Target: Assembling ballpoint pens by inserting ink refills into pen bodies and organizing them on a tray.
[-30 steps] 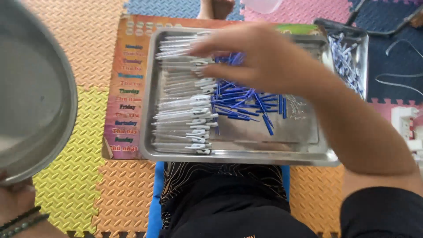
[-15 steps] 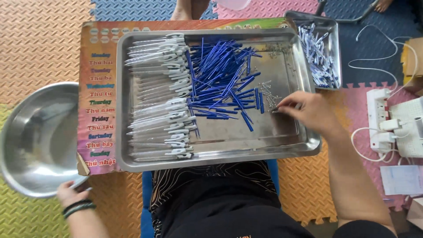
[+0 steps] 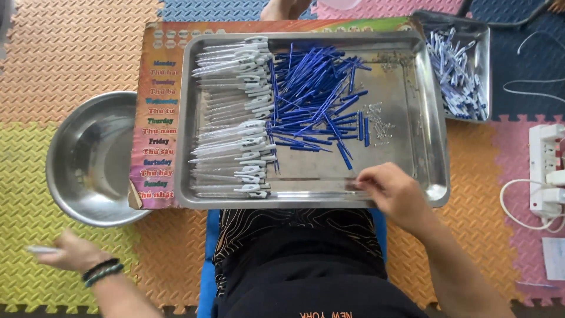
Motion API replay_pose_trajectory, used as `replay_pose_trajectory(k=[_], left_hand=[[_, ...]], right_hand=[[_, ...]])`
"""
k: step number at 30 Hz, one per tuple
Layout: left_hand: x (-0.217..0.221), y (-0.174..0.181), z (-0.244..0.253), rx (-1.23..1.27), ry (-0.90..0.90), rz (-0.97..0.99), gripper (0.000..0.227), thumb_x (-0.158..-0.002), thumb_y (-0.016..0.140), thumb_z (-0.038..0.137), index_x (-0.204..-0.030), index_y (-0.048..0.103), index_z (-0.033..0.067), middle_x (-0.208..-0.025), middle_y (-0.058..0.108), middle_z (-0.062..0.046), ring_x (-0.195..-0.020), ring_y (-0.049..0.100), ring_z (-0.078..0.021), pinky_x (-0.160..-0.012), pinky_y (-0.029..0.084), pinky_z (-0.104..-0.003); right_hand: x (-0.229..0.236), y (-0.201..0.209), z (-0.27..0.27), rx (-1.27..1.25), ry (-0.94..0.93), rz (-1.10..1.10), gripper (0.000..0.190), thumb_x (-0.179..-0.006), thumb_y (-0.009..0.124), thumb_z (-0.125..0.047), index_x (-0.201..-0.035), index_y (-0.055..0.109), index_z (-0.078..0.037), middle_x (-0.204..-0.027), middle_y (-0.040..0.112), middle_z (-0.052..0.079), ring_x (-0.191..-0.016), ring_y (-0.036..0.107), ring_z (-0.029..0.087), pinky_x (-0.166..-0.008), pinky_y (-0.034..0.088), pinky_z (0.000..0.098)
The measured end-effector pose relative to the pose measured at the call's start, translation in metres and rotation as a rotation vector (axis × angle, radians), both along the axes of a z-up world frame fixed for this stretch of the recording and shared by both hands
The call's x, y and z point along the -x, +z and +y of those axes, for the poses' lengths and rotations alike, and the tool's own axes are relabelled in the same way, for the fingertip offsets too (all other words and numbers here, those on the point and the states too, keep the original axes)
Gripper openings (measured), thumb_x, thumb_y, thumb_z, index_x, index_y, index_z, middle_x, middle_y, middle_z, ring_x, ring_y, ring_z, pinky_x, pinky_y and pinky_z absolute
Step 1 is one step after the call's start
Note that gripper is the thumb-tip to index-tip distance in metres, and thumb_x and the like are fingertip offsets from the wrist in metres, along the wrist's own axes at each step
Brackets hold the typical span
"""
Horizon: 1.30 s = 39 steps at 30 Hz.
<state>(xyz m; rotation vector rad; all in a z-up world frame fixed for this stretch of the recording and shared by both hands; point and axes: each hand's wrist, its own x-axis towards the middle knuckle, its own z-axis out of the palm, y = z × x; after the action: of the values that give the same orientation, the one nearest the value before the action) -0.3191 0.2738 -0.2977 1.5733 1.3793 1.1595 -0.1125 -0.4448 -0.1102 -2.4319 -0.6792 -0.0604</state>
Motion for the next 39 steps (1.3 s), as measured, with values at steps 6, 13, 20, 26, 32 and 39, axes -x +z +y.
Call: replay_pose_trajectory(k=[6, 13, 20, 26, 32, 39], left_hand=[[-0.069, 0.151, -0.142, -0.434, -0.948, -0.03, 0.016, -0.11, 0.075, -0.001, -0.126, 0.075, 0.0007, -0.121, 0.075, -0.017, -0.112, 0.073, -0.0293, -0.102, 0.056, -0.038], [-0.145, 0.207, -0.256, -0.798, -1.529, 0.569, 0.042, -0.086, 0.088, 0.055, -0.115, 0.075, 0.0284, -0.106, 0.079, 0.004, -0.089, 0.079, -0.0313, -0.074, 0.063, -0.046], [-0.169, 0.223, -0.276, -0.783, -1.562, 0.619, 0.044, -0.086, 0.091, 0.049, -0.119, 0.073, 0.0257, -0.107, 0.078, 0.002, -0.091, 0.081, -0.0331, -0.076, 0.064, -0.046], [-0.256, 0.23, -0.352, 0.287, -1.726, 0.301, 0.047, -0.116, 0.053, 0.046, -0.151, 0.072, 0.0215, -0.096, 0.071, -0.008, -0.082, 0.073, -0.0223, -0.072, 0.068, -0.045], [-0.319, 0.184, -0.415, 0.693, -1.744, -0.293, 0.042, -0.11, 0.072, 0.006, -0.152, 0.066, 0.0022, -0.114, 0.072, -0.014, -0.089, 0.085, -0.0297, -0.079, 0.075, -0.052], [-0.31, 0.179, -0.403, 0.692, -1.809, -0.279, 0.05, -0.111, 0.073, 0.006, -0.159, 0.062, 0.004, -0.118, 0.072, -0.015, -0.101, 0.086, -0.03, -0.089, 0.073, -0.054]], right_hand=[[-0.026, 0.024, 0.046, 0.111, 0.223, -0.086, 0.009, -0.103, 0.08, -0.02, -0.111, 0.077, -0.022, -0.097, 0.078, -0.001, -0.096, 0.075, 0.021, -0.087, 0.062, 0.0332], [-0.1, 0.014, 0.045, 0.301, 0.094, -0.177, 0.012, -0.102, 0.082, -0.031, -0.109, 0.075, -0.025, -0.098, 0.074, 0.0, -0.101, 0.074, 0.025, -0.093, 0.062, 0.0401], [-0.127, 0.094, 0.087, -0.207, 0.056, 0.013, 0.028, -0.115, 0.07, -0.008, -0.142, 0.074, -0.015, -0.103, 0.079, 0.01, -0.095, 0.076, 0.026, -0.089, 0.063, 0.0386], [-0.143, 0.078, 0.112, -0.674, 0.07, 0.189, 0.015, -0.11, 0.08, -0.003, -0.123, 0.078, -0.01, -0.101, 0.084, 0.011, -0.088, 0.082, 0.018, -0.077, 0.068, 0.0285], [-0.162, 0.032, 0.09, -0.992, -0.11, 0.205, 0.014, -0.11, 0.082, -0.009, -0.12, 0.074, -0.004, -0.11, 0.084, 0.02, -0.097, 0.085, 0.025, -0.082, 0.073, 0.0391], [-0.158, 0.032, 0.098, -0.936, -0.013, 0.29, 0.012, -0.109, 0.083, -0.007, -0.116, 0.074, -0.002, -0.105, 0.083, 0.02, -0.096, 0.085, 0.025, -0.082, 0.073, 0.0372]])
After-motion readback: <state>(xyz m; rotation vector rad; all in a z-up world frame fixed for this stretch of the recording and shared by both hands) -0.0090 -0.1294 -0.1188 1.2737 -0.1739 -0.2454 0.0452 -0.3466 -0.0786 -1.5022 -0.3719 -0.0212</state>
